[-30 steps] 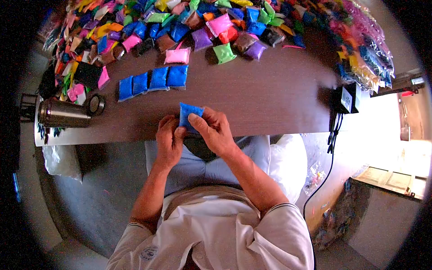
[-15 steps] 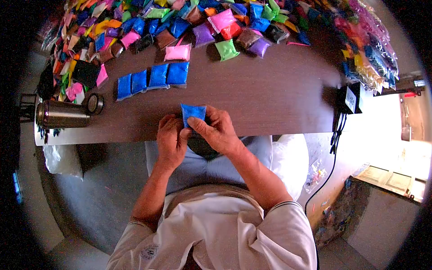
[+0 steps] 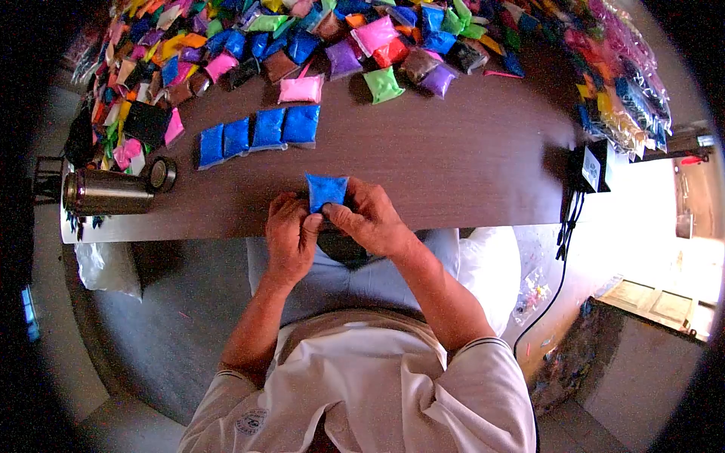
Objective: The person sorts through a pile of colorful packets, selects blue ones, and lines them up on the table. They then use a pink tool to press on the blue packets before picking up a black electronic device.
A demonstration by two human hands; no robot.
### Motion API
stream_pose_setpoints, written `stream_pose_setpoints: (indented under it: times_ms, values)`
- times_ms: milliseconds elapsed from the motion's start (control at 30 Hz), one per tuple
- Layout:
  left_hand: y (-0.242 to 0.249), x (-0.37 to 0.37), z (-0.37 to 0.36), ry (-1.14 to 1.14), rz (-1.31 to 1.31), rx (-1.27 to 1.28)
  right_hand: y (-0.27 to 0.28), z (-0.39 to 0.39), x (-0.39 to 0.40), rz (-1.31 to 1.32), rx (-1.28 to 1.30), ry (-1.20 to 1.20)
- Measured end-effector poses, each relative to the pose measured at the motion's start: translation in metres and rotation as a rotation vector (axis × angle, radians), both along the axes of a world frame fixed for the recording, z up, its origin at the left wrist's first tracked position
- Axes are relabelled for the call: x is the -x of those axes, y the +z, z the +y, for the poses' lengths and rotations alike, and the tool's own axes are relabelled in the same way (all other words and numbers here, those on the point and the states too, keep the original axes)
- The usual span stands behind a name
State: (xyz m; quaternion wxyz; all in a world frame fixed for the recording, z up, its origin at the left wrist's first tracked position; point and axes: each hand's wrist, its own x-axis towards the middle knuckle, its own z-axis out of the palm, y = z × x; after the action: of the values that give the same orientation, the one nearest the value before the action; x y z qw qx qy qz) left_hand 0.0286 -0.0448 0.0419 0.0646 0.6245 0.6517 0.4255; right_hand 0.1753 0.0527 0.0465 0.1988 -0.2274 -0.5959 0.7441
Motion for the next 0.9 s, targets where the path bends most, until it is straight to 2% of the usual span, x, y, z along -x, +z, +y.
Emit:
stream_pose_setpoints:
  times_ms: [167, 267, 433, 600, 667, 733, 833, 900]
  values:
    - [-0.003, 0.001, -0.001, 0.017, -0.033, -0.008, 0.004, 0.0, 0.005, 0.03, 0.081, 0.019]
    - [-0.003, 0.001, 0.0, -0.001, -0.038, 0.0, 0.008, -0.004, 0.008, 0.095, 0.144, -0.078]
    - [-0.002, 0.0, -0.001, -0.009, 0.009, -0.028, 0.003, -0.005, 0.005, -0.004, -0.001, -0.098]
    - [-0.005, 0.001, -0.002, -0.025, 0.019, -0.035, 0.007, -0.005, 0.004, -0.004, -0.027, -0.072]
    - [-0.004, 0.001, -0.003, -0.017, -0.075, 0.001, 0.01, -0.004, 0.004, -0.002, -0.04, -0.062]
    - [-0.003, 0.002, -0.004, -0.016, -0.08, 0.017, 0.011, -0.005, 0.005, 0.011, 0.166, -0.07]
    - [-0.003, 0.001, -0.003, -0.007, -0.079, 0.023, 0.015, -0.005, 0.007, 0.025, 0.257, -0.146]
    - [-0.003, 0.0, -0.003, 0.001, -0.07, 0.012, 0.001, -0.004, 0.006, 0.064, 0.22, -0.137]
